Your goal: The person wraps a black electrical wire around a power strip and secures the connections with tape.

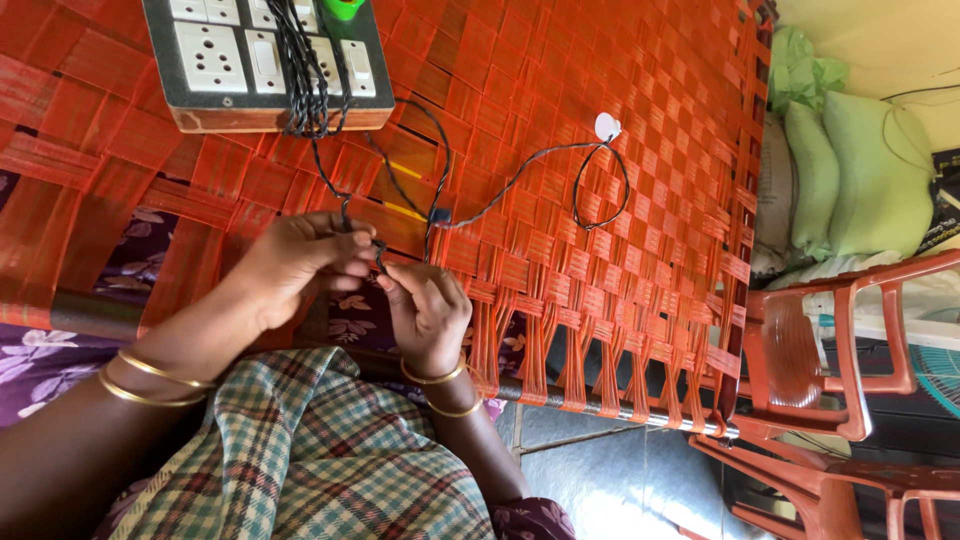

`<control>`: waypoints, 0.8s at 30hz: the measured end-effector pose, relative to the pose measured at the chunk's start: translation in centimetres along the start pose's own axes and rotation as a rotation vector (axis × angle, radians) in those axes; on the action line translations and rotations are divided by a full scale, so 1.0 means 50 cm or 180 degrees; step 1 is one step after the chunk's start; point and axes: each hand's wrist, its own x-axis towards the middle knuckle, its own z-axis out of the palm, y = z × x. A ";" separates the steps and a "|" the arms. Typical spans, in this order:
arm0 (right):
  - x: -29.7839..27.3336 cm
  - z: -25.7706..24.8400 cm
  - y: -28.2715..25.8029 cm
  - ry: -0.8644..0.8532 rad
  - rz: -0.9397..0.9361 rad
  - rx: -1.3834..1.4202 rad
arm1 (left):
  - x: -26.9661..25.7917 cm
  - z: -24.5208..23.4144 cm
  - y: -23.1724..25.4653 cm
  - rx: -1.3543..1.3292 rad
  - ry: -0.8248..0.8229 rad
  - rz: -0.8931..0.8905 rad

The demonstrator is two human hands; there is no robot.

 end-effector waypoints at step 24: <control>-0.006 0.029 0.068 -0.0399 0.0235 -0.1266 | -0.014 0.011 -0.017 0.1582 0.0400 0.2073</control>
